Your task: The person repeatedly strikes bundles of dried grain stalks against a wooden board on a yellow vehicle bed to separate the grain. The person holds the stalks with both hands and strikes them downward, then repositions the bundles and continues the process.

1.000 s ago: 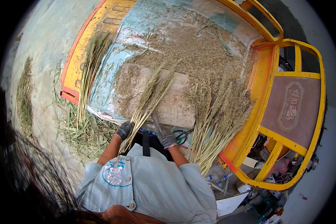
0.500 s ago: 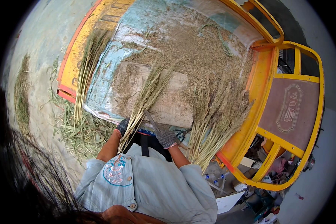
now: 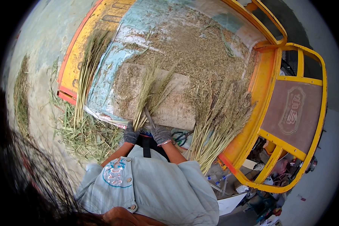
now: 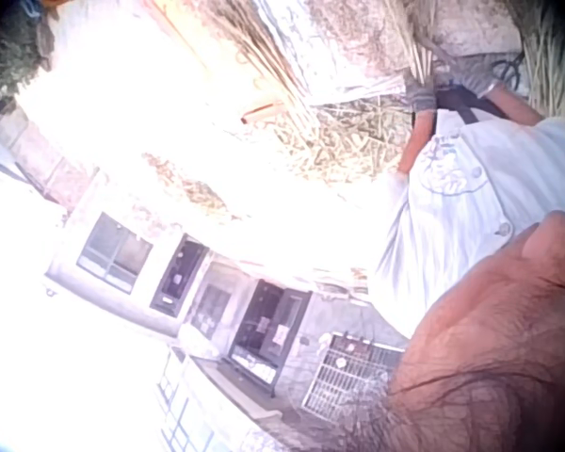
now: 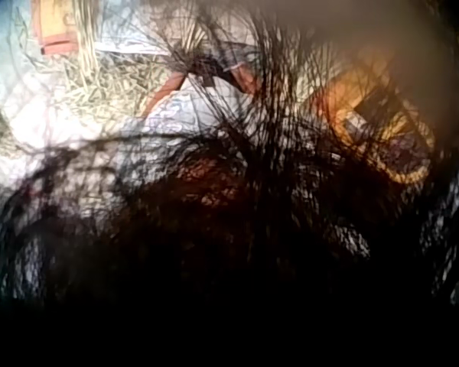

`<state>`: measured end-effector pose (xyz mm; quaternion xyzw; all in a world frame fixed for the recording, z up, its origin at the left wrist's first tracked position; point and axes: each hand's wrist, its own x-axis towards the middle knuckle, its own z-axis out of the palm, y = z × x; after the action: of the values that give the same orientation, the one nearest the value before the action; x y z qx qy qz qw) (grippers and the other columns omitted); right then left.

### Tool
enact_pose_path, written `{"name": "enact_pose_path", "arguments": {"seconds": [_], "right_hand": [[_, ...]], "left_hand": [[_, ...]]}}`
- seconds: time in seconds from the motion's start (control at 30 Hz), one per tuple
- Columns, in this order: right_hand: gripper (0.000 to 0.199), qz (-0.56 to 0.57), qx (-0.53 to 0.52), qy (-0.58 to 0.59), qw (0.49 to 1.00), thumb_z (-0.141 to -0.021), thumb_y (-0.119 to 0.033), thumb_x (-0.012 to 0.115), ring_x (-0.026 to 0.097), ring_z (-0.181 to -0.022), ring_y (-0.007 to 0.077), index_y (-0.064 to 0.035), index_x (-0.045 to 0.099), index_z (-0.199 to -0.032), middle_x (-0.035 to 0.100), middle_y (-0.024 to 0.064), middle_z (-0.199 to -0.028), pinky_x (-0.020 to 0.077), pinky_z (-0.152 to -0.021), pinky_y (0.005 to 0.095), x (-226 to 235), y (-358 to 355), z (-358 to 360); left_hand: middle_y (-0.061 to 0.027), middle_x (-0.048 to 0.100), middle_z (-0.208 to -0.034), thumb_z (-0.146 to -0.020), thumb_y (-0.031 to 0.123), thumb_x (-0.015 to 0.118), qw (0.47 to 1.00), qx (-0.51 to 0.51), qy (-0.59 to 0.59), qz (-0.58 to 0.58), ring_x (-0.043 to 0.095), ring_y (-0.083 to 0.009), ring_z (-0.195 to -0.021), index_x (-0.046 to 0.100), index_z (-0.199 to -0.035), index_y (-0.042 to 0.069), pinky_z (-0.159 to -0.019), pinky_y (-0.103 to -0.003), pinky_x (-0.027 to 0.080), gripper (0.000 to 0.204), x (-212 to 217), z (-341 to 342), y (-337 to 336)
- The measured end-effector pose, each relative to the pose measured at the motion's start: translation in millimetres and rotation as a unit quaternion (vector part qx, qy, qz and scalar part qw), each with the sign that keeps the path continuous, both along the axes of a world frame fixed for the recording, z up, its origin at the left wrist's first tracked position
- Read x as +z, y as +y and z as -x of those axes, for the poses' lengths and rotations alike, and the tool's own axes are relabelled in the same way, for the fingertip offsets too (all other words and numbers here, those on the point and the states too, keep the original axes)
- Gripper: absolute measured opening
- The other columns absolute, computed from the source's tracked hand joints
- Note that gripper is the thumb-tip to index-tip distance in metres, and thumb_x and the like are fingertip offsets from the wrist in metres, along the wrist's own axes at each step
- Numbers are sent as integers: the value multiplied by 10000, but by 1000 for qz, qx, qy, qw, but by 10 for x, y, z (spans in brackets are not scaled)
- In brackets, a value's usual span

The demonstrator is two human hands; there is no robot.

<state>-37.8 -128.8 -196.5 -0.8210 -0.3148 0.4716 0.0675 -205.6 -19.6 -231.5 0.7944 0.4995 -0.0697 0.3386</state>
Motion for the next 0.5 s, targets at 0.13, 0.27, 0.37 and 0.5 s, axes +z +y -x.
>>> {"name": "enact_pose_path", "arguments": {"seconds": [0.13,0.27,0.37,0.5], "right_hand": [[458,-56,-21,7,998,-883,-430,395,618,-811,387,-79,576,-1115,637,218,-912,480,-731,476,264,63,-46],[407,-78,66,-62,993,-881,-389,407,615,-750,389,-78,585,-1073,637,210,-845,482,-682,491,-227,-212,58],[374,-103,77,-64,990,-881,-361,412,612,-723,384,-78,589,-1049,629,214,-805,481,-657,490,-425,-293,85],[355,-112,48,-73,990,-881,-349,415,610,-710,376,-91,591,-1049,621,220,-792,480,-639,488,-486,-324,138]], "left_hand": [[-223,540,-1181,-846,240,568,966,25,-15,258,543,-357,-1041,429,-1273,4,-896,-409,421,507,-317,152,317],[-227,533,-1192,-955,262,373,957,-252,-102,97,536,-346,-1058,541,-1159,19,-894,-387,428,359,-789,495,494],[-181,611,-1070,-965,354,365,935,-55,-119,328,595,-313,-956,545,-1139,14,-843,-371,474,423,-349,159,495],[-88,658,-767,-932,516,349,735,175,-50,653,634,-177,-702,597,-1040,31,-689,-284,514,555,-250,45,520]]}}
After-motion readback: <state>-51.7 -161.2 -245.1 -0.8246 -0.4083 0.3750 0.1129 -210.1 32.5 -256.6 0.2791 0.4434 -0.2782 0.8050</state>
